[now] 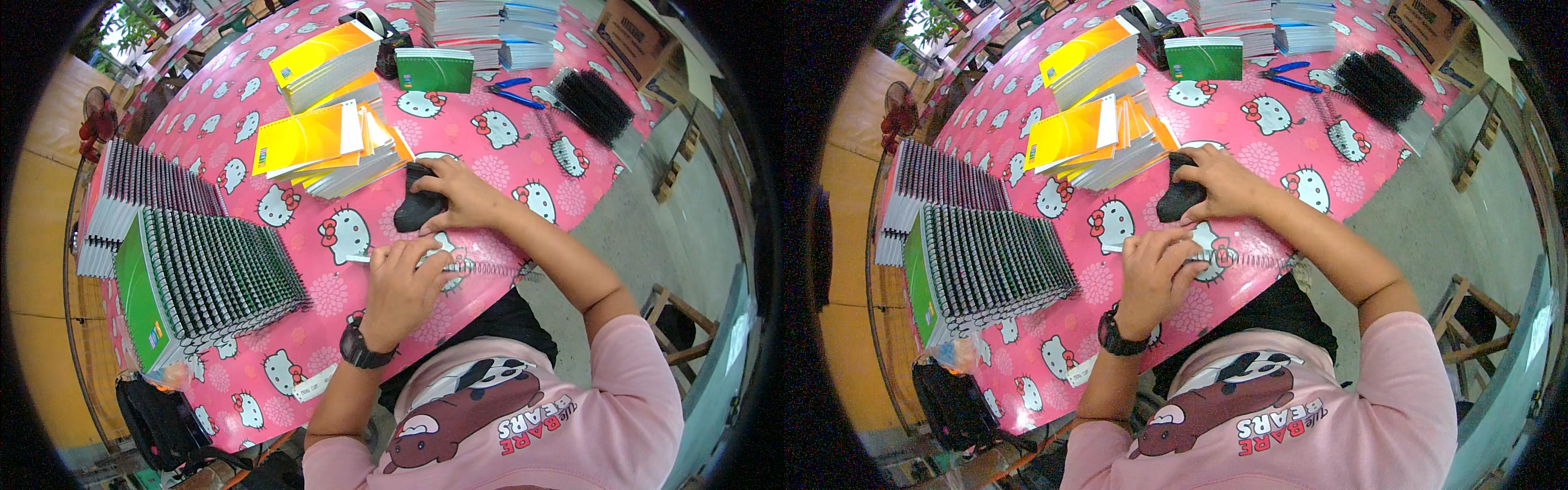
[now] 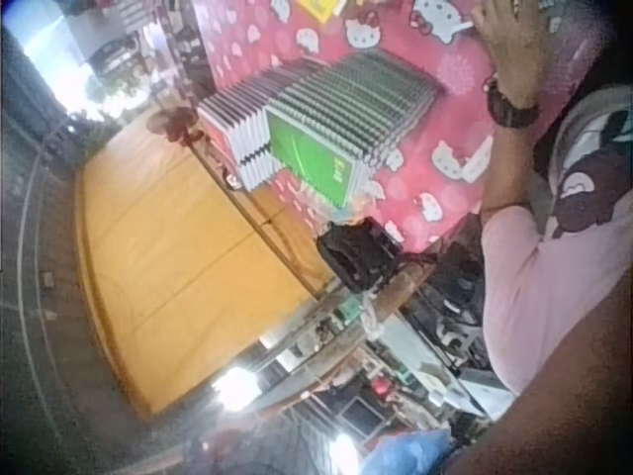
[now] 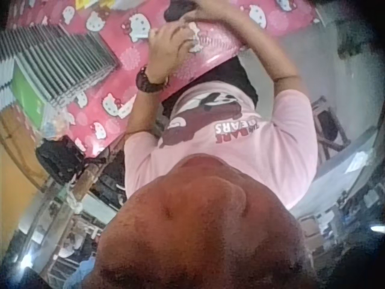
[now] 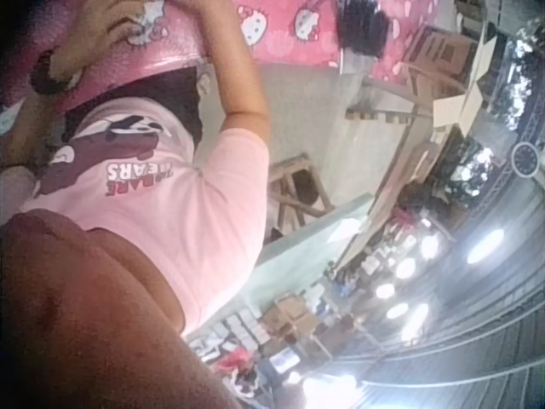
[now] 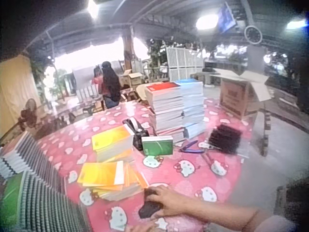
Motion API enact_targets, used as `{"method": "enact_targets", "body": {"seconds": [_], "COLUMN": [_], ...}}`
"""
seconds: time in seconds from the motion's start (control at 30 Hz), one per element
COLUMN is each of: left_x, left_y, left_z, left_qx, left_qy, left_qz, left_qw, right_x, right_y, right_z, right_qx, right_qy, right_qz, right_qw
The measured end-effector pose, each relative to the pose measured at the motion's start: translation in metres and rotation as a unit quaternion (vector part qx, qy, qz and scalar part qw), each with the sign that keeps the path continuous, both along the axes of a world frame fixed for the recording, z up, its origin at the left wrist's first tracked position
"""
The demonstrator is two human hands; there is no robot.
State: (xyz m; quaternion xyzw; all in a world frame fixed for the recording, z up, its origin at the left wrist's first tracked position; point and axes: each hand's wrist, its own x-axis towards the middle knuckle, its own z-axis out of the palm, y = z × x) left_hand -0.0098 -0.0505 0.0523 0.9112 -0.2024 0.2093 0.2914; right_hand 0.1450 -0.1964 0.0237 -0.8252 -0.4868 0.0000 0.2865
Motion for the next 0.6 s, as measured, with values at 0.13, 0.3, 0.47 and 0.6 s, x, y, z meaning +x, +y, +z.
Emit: {"method": "enact_targets", "body": {"seconds": [0.13,0.3,0.47,0.6], "left_x": [0.0,0.006,0.005,0.007], "left_y": [0.003,0.024,0.024,0.023], "left_z": [0.002,0.002,0.001,-0.001], "left_qx": [0.023,0.024,0.029,0.017], "left_qy": [0.021,-0.008,-0.021,-0.03], "left_qz": [0.021,0.062,0.069,0.066], "left_qw": [0.999,0.998,0.997,0.997], "right_x": [-0.01,-0.027,-0.045,-0.043], "right_y": [-0.025,-0.065,-0.055,-0.053], "right_z": [0.014,0.016,0.032,0.037], "right_qx": [0.11,0.236,0.126,0.161], "right_qy": [0.286,0.456,0.364,0.399], "right_qz": [0.005,0.067,0.044,0.059], "right_qw": [0.952,0.855,0.922,0.901]}}
